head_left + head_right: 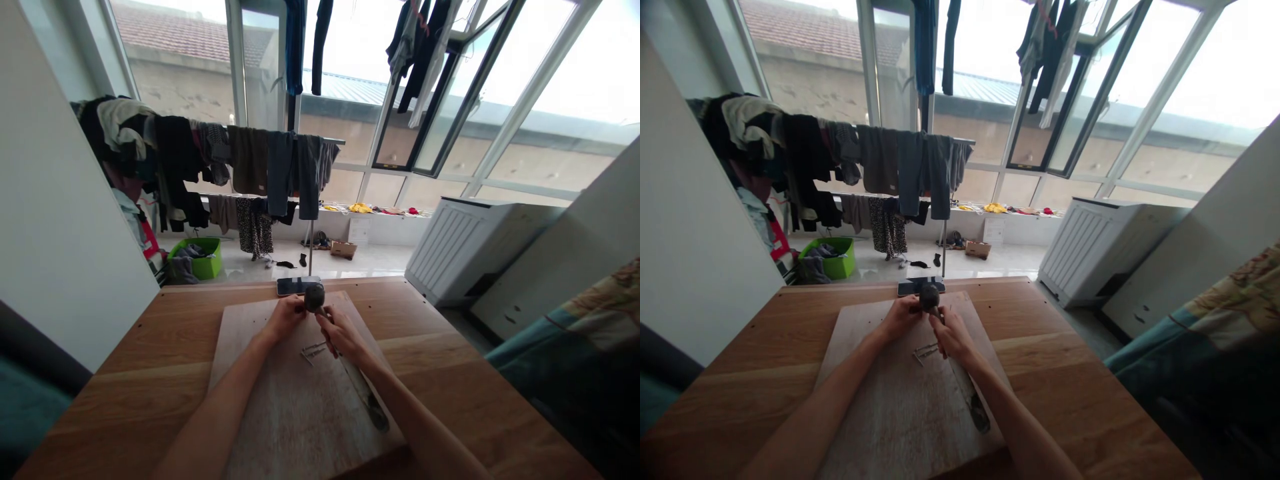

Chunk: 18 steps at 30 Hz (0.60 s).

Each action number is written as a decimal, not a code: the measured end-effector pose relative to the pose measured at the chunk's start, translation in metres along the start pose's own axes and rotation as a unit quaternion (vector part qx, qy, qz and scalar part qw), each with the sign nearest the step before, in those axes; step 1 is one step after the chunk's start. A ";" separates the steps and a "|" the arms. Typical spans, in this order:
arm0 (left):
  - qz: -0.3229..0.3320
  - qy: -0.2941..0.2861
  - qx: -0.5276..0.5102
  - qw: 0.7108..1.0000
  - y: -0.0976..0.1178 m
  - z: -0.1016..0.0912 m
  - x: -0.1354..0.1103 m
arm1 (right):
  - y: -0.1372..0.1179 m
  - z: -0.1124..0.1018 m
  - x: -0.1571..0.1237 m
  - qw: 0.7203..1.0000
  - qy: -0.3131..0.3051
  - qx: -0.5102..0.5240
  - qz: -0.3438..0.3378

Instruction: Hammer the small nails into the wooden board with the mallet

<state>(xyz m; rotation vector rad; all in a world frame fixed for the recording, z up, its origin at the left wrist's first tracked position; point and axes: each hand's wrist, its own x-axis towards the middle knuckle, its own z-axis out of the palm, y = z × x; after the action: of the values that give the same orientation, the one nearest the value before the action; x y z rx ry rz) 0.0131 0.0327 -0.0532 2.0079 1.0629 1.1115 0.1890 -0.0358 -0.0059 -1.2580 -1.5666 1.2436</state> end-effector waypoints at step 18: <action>-0.036 0.007 0.106 0.994 0.015 -0.011 -0.001 | 0.007 -0.016 -0.017 0.996 -0.008 0.091 0.017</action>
<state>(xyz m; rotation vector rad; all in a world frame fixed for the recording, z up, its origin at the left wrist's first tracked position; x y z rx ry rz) 0.0088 0.0256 -0.0364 2.1089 1.2969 1.0126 0.2099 -0.0487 -0.0088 -1.1638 -1.4145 1.3879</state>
